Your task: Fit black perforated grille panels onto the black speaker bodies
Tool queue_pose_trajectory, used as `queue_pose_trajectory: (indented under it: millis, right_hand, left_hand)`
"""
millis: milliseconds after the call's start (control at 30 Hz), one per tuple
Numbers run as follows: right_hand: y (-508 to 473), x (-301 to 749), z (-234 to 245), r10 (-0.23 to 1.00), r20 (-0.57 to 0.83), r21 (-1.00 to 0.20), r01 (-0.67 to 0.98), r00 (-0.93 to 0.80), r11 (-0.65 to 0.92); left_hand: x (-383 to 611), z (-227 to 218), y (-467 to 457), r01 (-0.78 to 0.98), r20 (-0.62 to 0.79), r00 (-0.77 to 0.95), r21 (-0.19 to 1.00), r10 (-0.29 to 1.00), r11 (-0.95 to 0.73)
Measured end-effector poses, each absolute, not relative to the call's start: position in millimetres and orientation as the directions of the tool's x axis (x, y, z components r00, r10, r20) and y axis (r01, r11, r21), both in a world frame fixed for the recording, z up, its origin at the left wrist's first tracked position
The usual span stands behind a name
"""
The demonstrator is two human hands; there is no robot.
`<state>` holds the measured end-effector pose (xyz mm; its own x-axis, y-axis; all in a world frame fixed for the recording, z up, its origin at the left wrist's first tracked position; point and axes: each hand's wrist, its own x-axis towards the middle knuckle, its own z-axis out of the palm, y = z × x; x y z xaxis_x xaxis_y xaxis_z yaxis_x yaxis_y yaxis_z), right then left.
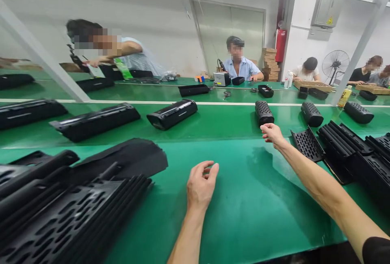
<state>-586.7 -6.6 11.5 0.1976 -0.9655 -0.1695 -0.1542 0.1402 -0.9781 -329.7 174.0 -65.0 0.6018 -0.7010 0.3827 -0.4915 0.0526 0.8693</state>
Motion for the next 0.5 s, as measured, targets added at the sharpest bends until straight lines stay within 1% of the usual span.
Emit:
queue_pose_trajectory:
  millis: [33,100,167,233,300,367,433,500]
  right_hand:
    - [-1.0,-599.7,15.1,-0.975,-0.143,-0.961,-0.260,0.172,0.096]
    - [7.1,-628.8,24.4,-0.992,-0.086,-0.866,-0.500,0.095,0.027]
    - [11.5,-657.1,32.9,-0.998,-0.045,-0.723,-0.691,0.036,0.007]
    - [13.3,-679.1,37.4,-0.999,-0.040,-0.567,-0.823,-0.006,0.028]
    - [13.2,-691.9,36.9,-0.998,-0.064,-0.436,-0.898,-0.030,0.055]
    - [12.4,-696.7,33.7,-0.995,-0.095,-0.344,-0.937,-0.038,0.068]
    - [12.2,-697.3,31.0,-0.992,-0.120,-0.287,-0.956,-0.032,0.066]
    - [13.6,-698.2,31.2,-0.991,-0.133,-0.259,-0.964,-0.017,0.051]
  left_hand:
    - [-330.3,-64.7,173.5,-0.494,0.380,0.600,0.868,-0.704,0.048]
    - [-332.1,-63.8,172.1,-0.501,0.381,0.598,0.865,-0.705,0.043]
    - [-333.8,-63.2,170.2,-0.513,0.390,0.588,0.857,-0.709,0.046]
    - [-335.0,-63.2,167.8,-0.527,0.400,0.572,0.848,-0.716,0.053]
    - [-335.6,-64.0,165.7,-0.538,0.406,0.562,0.841,-0.720,0.054]
    - [-336.0,-65.2,164.3,-0.544,0.408,0.564,0.838,-0.718,0.049]
    - [-336.6,-66.2,164.1,-0.543,0.407,0.572,0.839,-0.712,0.044]
    - [-337.4,-66.8,164.8,-0.536,0.407,0.577,0.843,-0.708,0.047]
